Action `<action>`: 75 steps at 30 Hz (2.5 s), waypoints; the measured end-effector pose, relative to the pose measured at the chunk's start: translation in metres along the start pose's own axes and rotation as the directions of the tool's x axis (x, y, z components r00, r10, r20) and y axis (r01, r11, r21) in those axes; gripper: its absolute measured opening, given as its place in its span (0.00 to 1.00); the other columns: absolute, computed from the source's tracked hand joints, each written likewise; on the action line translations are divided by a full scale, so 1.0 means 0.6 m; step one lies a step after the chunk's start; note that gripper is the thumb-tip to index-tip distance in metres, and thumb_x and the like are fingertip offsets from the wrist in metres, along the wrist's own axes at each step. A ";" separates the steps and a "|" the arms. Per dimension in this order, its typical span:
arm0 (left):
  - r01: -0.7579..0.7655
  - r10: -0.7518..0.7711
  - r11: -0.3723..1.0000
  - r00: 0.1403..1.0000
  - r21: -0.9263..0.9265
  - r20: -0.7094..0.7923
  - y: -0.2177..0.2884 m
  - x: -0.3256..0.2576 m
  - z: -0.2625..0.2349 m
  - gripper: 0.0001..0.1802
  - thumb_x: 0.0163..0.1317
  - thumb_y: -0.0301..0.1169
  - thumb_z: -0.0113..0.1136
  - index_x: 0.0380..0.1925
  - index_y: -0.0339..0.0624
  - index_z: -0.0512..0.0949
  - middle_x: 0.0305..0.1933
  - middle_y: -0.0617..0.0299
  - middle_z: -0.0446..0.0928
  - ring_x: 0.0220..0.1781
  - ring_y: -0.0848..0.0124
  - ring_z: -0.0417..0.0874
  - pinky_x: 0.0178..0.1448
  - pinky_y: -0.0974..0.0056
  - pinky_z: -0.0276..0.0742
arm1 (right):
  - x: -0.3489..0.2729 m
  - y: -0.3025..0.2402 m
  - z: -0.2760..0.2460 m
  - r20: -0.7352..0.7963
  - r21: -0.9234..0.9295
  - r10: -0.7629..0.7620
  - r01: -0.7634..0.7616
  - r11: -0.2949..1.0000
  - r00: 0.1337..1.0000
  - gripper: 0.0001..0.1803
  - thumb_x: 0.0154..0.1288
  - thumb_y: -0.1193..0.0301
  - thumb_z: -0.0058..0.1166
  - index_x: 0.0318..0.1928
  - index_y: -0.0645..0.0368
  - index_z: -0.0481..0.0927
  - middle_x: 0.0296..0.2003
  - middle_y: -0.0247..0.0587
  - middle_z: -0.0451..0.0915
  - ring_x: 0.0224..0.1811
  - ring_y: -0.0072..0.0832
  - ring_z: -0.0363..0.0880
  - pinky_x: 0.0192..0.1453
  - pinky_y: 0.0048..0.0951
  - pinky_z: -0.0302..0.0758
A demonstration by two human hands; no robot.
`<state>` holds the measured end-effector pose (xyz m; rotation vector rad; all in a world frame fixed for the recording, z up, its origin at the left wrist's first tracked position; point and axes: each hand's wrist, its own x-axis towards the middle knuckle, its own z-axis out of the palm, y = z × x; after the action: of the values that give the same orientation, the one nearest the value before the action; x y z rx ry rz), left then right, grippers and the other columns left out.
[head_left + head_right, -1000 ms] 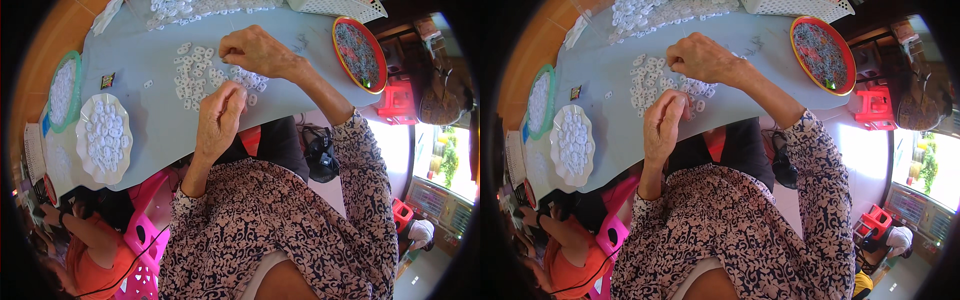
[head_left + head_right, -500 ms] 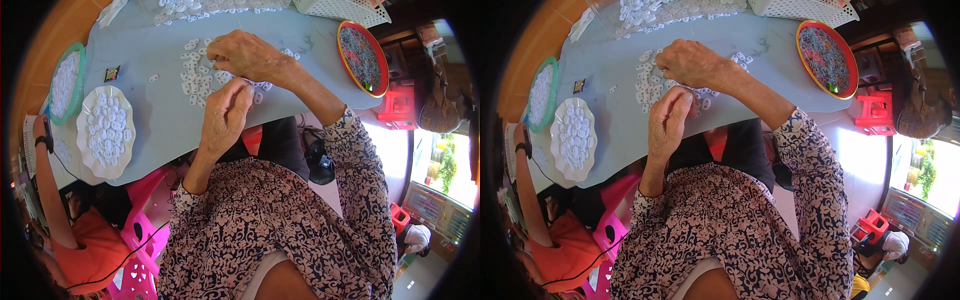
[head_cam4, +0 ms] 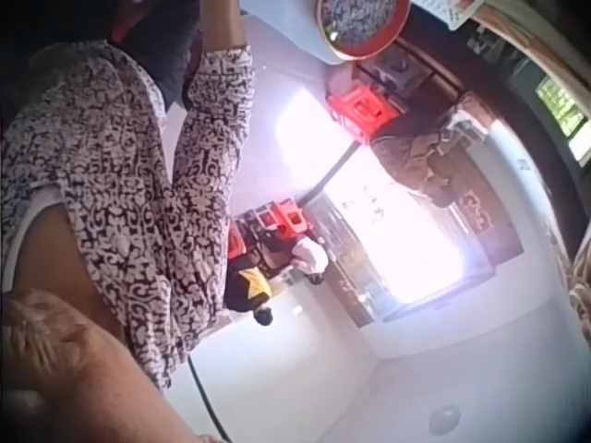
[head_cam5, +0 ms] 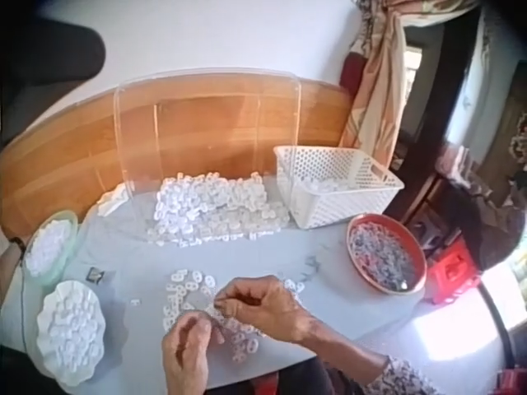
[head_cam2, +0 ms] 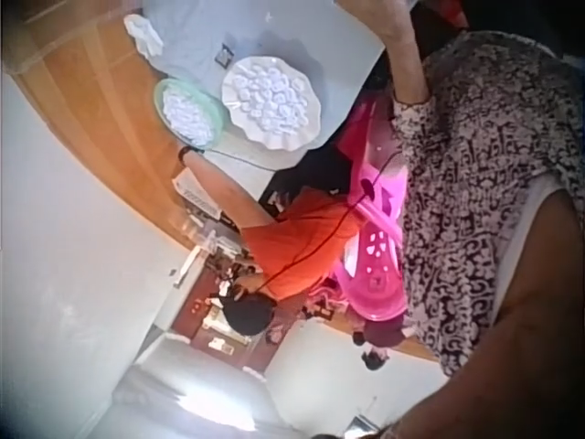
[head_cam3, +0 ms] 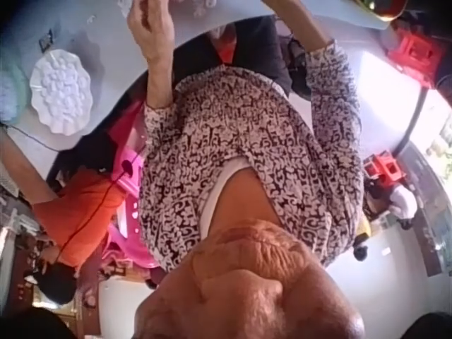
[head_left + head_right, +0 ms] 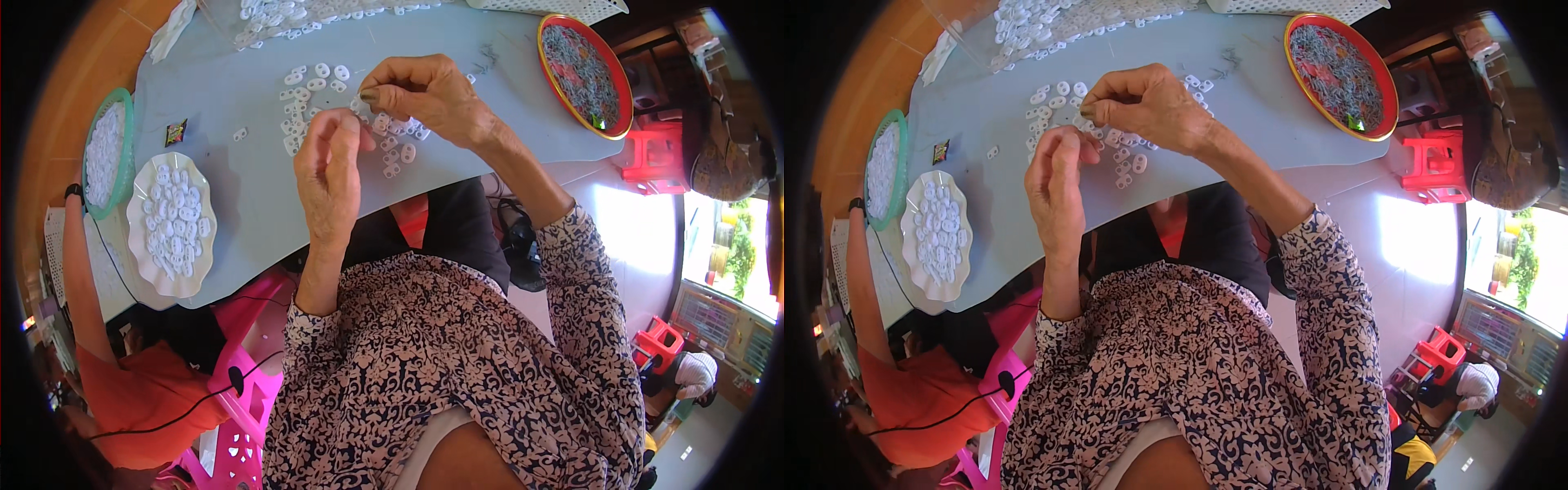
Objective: Manually assembling small white plastic components at a table.
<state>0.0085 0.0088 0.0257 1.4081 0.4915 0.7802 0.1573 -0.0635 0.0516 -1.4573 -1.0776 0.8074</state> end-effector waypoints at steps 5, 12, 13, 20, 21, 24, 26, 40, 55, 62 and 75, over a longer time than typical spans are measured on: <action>-0.051 0.052 0.982 0.999 0.181 0.000 0.006 0.000 0.002 0.12 0.66 0.34 0.50 0.34 0.35 0.74 0.26 0.68 0.73 0.30 0.81 0.70 0.33 0.76 0.63 | -0.022 -0.001 0.015 -0.002 0.139 0.034 -0.033 0.990 0.999 0.08 0.64 0.72 0.54 0.39 0.65 0.80 0.29 0.34 0.80 0.33 0.15 0.76 0.36 0.19 0.74; -0.131 0.116 0.956 0.991 0.262 0.072 0.000 -0.004 -0.001 0.11 0.66 0.32 0.49 0.35 0.33 0.75 0.27 0.67 0.73 0.29 0.81 0.68 0.35 0.75 0.64 | -0.025 -0.005 0.010 0.006 -0.055 -0.117 0.118 0.992 0.993 0.06 0.64 0.74 0.54 0.39 0.64 0.79 0.28 0.31 0.79 0.32 0.13 0.74 0.38 0.17 0.73; -0.126 0.109 0.957 0.991 0.262 0.081 0.000 -0.005 -0.001 0.11 0.67 0.31 0.48 0.35 0.32 0.75 0.27 0.66 0.74 0.29 0.80 0.69 0.36 0.75 0.65 | -0.025 -0.005 0.008 0.002 -0.055 -0.118 0.118 0.992 0.993 0.06 0.64 0.74 0.54 0.39 0.64 0.79 0.28 0.31 0.79 0.32 0.13 0.74 0.38 0.17 0.73; 0.318 -0.197 0.822 0.937 -0.472 0.287 0.010 0.002 0.004 0.13 0.67 0.34 0.47 0.30 0.36 0.76 0.24 0.62 0.74 0.29 0.73 0.73 0.37 0.68 0.70 | -0.034 -0.001 0.005 0.034 0.188 -0.123 0.115 0.975 0.992 0.07 0.63 0.73 0.56 0.38 0.64 0.79 0.28 0.33 0.79 0.31 0.15 0.76 0.38 0.19 0.75; 0.317 -0.198 0.823 0.937 -0.471 0.286 0.008 0.004 0.000 0.13 0.67 0.34 0.47 0.30 0.36 0.76 0.24 0.62 0.74 0.29 0.73 0.73 0.37 0.68 0.70 | -0.035 0.002 0.007 0.052 0.257 -0.097 0.081 0.963 0.994 0.08 0.61 0.72 0.57 0.38 0.64 0.80 0.28 0.34 0.80 0.28 0.18 0.78 0.38 0.20 0.77; 0.408 -0.212 0.736 0.897 -0.541 0.387 -0.001 0.010 -0.006 0.12 0.67 0.32 0.48 0.30 0.36 0.76 0.26 0.60 0.74 0.31 0.70 0.74 0.40 0.65 0.72 | -0.036 0.009 0.016 -0.021 0.267 -0.164 0.164 0.950 0.986 0.07 0.62 0.73 0.57 0.38 0.64 0.79 0.28 0.35 0.80 0.29 0.17 0.78 0.37 0.19 0.77; 0.357 -0.207 0.756 0.926 -0.549 0.316 -0.002 0.009 -0.006 0.10 0.66 0.31 0.50 0.32 0.36 0.77 0.26 0.61 0.74 0.32 0.71 0.74 0.40 0.66 0.71 | -0.039 0.013 0.025 -0.089 0.254 -0.166 0.183 0.950 0.982 0.07 0.62 0.74 0.57 0.39 0.65 0.79 0.28 0.35 0.80 0.29 0.17 0.78 0.36 0.19 0.77; -0.059 0.052 0.988 0.997 0.144 0.054 0.009 -0.002 0.013 0.10 0.65 0.32 0.53 0.35 0.34 0.78 0.24 0.68 0.75 0.26 0.83 0.70 0.31 0.76 0.63 | -0.049 0.001 0.021 -0.191 -0.205 -0.175 0.135 0.969 0.966 0.05 0.58 0.76 0.58 0.35 0.64 0.80 0.24 0.36 0.80 0.26 0.16 0.76 0.31 0.20 0.73; 0.036 -0.033 0.999 0.991 -0.021 0.127 -0.010 -0.001 0.002 0.11 0.63 0.30 0.54 0.28 0.33 0.77 0.23 0.67 0.74 0.28 0.80 0.71 0.35 0.74 0.65 | -0.012 0.032 -0.136 -0.203 -0.803 -0.365 0.059 0.593 0.908 0.06 0.55 0.73 0.56 0.31 0.63 0.81 0.22 0.46 0.79 0.23 0.37 0.79 0.31 0.31 0.75; 0.081 -0.083 0.996 0.996 0.038 0.041 -0.001 -0.005 0.004 0.10 0.62 0.30 0.56 0.36 0.32 0.80 0.25 0.64 0.77 0.30 0.79 0.74 0.38 0.74 0.67 | 0.032 0.025 -0.136 -0.093 -0.924 -0.145 -0.031 0.382 0.985 0.09 0.54 0.69 0.55 0.31 0.63 0.82 0.25 0.49 0.80 0.26 0.43 0.79 0.36 0.35 0.77; 0.024 -0.006 0.973 0.997 -0.232 0.077 -0.024 0.000 -0.003 0.07 0.62 0.28 0.56 0.35 0.35 0.79 0.26 0.66 0.75 0.32 0.80 0.72 0.41 0.75 0.64 | 0.075 0.016 -0.142 -0.011 -0.950 0.083 -0.036 0.311 0.997 0.09 0.51 0.80 0.46 0.31 0.67 0.80 0.28 0.56 0.80 0.34 0.46 0.81 0.41 0.40 0.77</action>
<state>0.0100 0.0106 0.0111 1.2098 0.3400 0.7440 0.2531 -0.0527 0.0602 -2.5051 -1.6816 0.1257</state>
